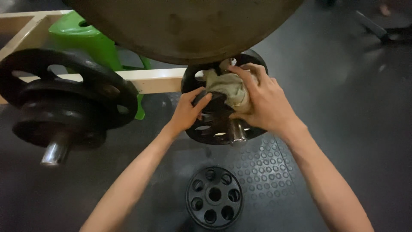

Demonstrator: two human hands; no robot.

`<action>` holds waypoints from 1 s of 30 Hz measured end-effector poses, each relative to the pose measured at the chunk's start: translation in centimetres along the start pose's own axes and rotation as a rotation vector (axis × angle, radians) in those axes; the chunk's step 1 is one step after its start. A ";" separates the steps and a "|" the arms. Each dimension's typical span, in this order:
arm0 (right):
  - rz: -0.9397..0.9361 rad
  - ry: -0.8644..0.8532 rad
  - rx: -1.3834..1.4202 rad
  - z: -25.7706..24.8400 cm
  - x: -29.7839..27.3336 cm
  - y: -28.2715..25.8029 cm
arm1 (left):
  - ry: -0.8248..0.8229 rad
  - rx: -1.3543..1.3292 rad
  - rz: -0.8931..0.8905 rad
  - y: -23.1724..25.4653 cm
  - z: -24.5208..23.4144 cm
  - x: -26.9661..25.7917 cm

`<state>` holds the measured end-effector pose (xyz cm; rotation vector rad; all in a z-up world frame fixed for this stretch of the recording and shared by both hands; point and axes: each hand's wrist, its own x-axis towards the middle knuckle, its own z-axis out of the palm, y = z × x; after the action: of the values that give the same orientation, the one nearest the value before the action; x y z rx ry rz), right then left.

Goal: Wiping down weight plates on a rack in a gym setting.

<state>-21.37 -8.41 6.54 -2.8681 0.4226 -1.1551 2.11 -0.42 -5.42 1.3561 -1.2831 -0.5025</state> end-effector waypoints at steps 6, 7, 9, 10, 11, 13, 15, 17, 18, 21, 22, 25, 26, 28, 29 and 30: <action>0.052 -0.161 -0.091 1.3 1.1 3.3 | -0.028 0.007 -0.015 -0.5 0.1 0.2; 0.052 -0.161 -0.056 1.2 1.4 3.4 | -0.029 0.006 -0.019 -0.3 0.1 0.2; 0.051 -0.154 -0.020 0.7 2.3 3.3 | -0.031 0.010 -0.019 0.0 0.0 0.3; 0.059 -0.197 0.049 0.3 2.8 3.2 | -0.034 0.001 -0.023 0.1 -0.1 0.3; 0.069 -0.241 0.118 -0.2 3.2 3.0 | -0.040 -0.009 -0.028 0.2 -0.1 0.3; 0.110 -0.292 0.201 -0.2 3.3 3.4 | -0.039 0.005 -0.034 -0.1 -0.1 0.0; 0.147 -0.345 0.269 -0.3 3.4 4.6 | -0.034 0.007 -0.029 -0.3 0.0 0.8; 0.236 -0.370 0.440 0.6 2.8 6.1 | -0.046 0.034 -0.059 -0.8 -0.1 0.9; 0.245 -0.375 0.441 2.2 1.1 9.3 | -0.052 0.029 -0.066 -0.8 0.1 0.7; 0.284 -0.367 0.453 4.9 -1.8 14.5 | -0.102 0.014 -0.081 -0.6 -0.4 0.9; 0.310 -0.321 0.465 4.2 -1.7 13.5 | -0.101 -0.002 -0.071 -0.5 -0.6 1.0; 0.398 -0.218 0.553 1.7 -1.4 9.4 | -0.083 -0.030 -0.083 -0.4 -0.5 0.4; 0.451 -0.130 0.627 0.6 -0.9 8.0 | -0.072 -0.024 -0.085 -0.1 -0.4 0.4; 0.420 -0.091 0.570 -0.3 -0.2 7.2 | -0.122 -0.037 -0.090 0.3 -0.6 1.1; 0.389 -0.041 0.547 -0.5 0.0 6.7 | -0.175 -0.017 -0.106 0.5 -1.0 1.2; 0.391 -0.049 0.530 -0.9 0.0 6.0 | -0.177 -0.035 -0.101 0.7 -0.8 1.6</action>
<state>-23.38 -14.08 6.48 -2.2287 0.5456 -0.9484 2.97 -1.28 -3.99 1.3764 -1.3460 -0.7251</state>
